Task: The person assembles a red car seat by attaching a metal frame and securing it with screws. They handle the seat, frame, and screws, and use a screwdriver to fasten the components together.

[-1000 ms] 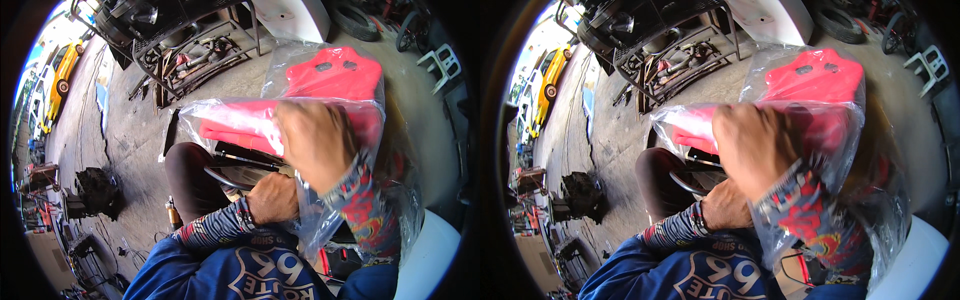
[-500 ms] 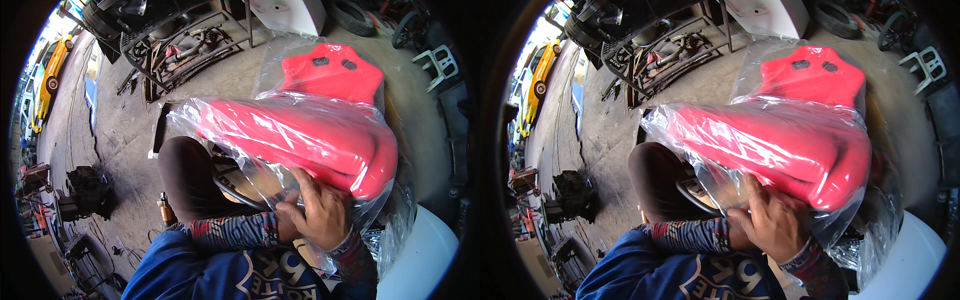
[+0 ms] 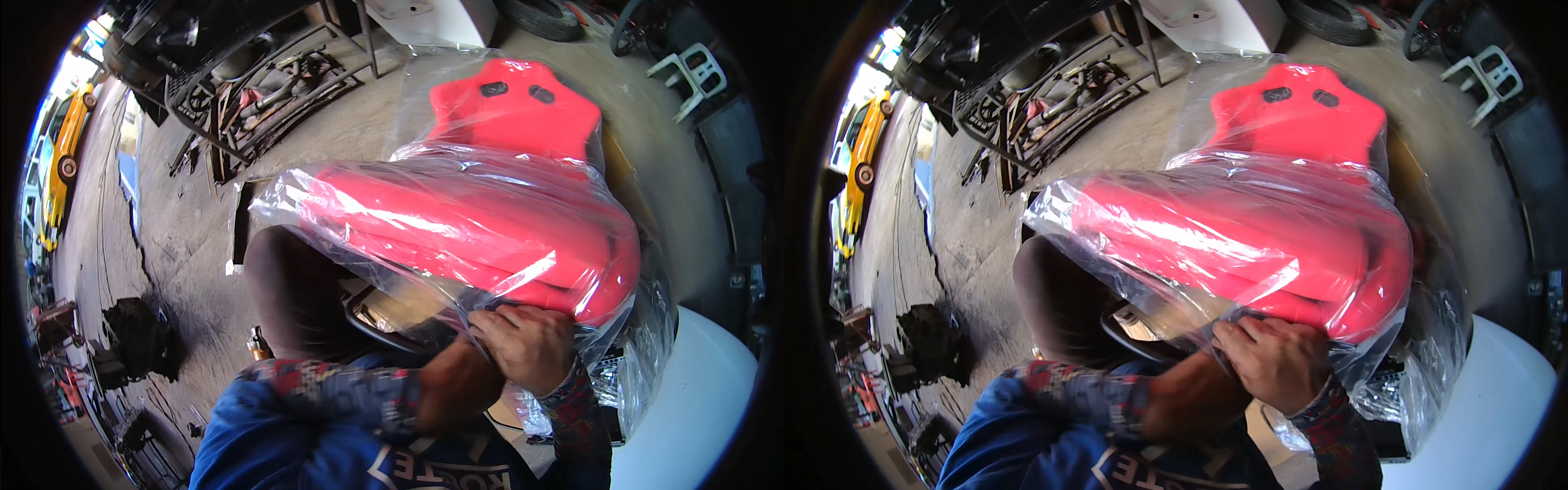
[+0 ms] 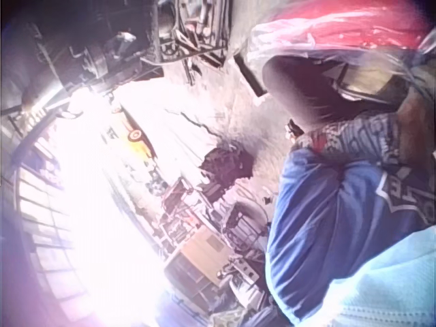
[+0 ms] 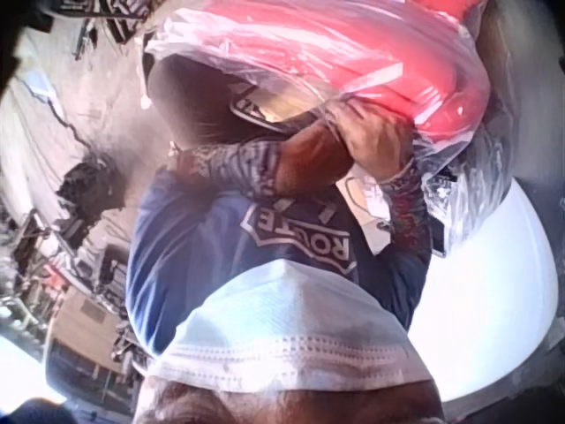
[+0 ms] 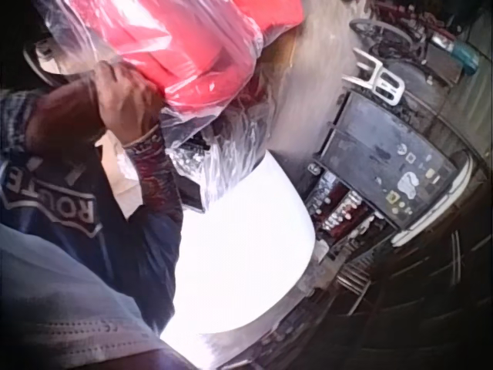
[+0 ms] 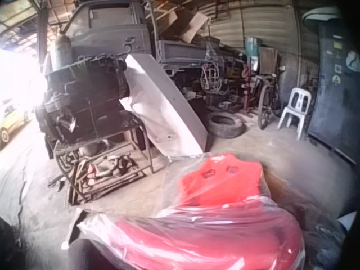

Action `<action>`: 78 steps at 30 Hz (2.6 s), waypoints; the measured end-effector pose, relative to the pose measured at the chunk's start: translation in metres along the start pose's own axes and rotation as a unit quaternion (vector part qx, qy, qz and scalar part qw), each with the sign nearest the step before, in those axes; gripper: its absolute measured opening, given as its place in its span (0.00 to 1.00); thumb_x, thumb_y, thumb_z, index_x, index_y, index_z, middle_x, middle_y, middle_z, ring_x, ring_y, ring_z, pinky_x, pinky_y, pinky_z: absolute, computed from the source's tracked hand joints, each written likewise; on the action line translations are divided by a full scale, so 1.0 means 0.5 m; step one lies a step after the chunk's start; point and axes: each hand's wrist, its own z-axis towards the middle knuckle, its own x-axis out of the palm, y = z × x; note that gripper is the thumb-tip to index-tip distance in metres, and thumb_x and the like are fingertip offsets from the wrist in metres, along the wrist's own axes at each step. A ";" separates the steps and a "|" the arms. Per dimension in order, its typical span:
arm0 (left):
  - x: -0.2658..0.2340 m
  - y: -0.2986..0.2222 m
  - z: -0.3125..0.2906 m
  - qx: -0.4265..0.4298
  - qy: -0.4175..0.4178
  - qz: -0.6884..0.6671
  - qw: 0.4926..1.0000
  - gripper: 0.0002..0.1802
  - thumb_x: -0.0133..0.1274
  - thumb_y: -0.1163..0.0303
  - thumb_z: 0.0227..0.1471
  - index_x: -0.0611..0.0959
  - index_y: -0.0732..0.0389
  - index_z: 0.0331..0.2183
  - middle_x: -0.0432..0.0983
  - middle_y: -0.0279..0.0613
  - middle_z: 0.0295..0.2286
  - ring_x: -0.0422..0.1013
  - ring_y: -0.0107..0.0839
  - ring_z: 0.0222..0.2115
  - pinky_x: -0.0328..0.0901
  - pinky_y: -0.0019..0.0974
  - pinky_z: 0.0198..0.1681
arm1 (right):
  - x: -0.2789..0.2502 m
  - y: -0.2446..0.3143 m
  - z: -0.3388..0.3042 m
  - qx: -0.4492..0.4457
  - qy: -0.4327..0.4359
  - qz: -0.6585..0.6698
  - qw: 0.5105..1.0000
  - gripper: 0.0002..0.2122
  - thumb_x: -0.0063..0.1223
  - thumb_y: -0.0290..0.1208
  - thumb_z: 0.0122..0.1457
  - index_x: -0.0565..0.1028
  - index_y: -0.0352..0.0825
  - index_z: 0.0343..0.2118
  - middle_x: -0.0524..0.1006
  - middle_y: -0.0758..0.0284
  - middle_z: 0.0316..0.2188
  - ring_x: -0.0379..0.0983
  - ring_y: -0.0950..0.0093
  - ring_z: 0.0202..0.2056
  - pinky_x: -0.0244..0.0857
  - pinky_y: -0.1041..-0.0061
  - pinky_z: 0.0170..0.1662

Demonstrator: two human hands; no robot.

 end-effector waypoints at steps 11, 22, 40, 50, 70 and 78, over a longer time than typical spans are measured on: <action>-0.180 0.329 -0.072 -0.306 0.119 0.135 0.935 0.39 0.65 0.65 0.43 0.71 0.56 0.58 0.68 0.52 0.55 0.63 0.52 0.57 0.51 0.58 0.63 | -0.003 -0.048 -0.071 0.103 0.027 0.003 0.994 0.21 0.65 0.43 0.52 0.77 0.37 0.47 0.81 0.63 0.25 0.80 0.64 0.24 0.73 0.65 0.29; -0.154 0.244 -0.046 -0.219 0.022 -0.286 0.933 0.19 0.58 0.82 0.37 0.81 0.69 0.38 0.78 0.53 0.31 0.78 0.48 0.31 0.71 0.40 0.34 | 0.081 -0.180 -0.225 0.259 -0.084 0.104 0.956 0.17 0.75 0.33 0.40 0.74 0.38 0.27 0.74 0.68 0.17 0.74 0.70 0.18 0.65 0.70 0.24; -0.237 0.316 0.056 0.030 0.235 -0.521 0.820 0.12 0.55 0.78 0.47 0.77 0.70 0.37 0.76 0.58 0.24 0.74 0.58 0.29 0.67 0.51 0.32 | 0.186 -0.334 0.368 0.191 0.109 0.026 0.975 0.25 0.54 0.53 0.59 0.78 0.32 0.46 0.79 0.53 0.46 0.74 0.54 0.50 0.67 0.60 0.53; -0.155 0.350 0.142 0.185 0.175 -0.702 0.665 0.13 0.53 0.70 0.55 0.74 0.71 0.26 0.71 0.59 0.20 0.71 0.56 0.25 0.64 0.48 0.30 | 0.314 -0.363 0.486 0.109 0.136 0.304 0.936 0.08 0.51 0.28 0.63 0.74 0.28 0.30 0.70 0.67 0.22 0.64 0.79 0.29 0.64 0.74 0.37; 0.054 0.597 0.130 -0.249 0.208 -0.219 0.920 0.16 0.56 0.61 0.51 0.85 0.64 0.36 0.81 0.58 0.32 0.77 0.54 0.36 0.71 0.47 0.41 | 0.195 -0.293 0.462 0.115 0.227 0.191 0.948 0.11 0.52 0.34 0.60 0.80 0.31 0.37 0.81 0.51 0.34 0.79 0.57 0.40 0.69 0.62 0.44; 0.063 0.587 0.114 -0.251 0.150 -0.192 0.937 0.14 0.58 0.65 0.47 0.84 0.65 0.34 0.81 0.54 0.31 0.79 0.49 0.36 0.72 0.45 0.40 | 0.179 -0.251 0.414 0.140 0.166 0.308 0.926 0.11 0.49 0.31 0.62 0.79 0.27 0.36 0.80 0.57 0.30 0.75 0.68 0.34 0.67 0.68 0.43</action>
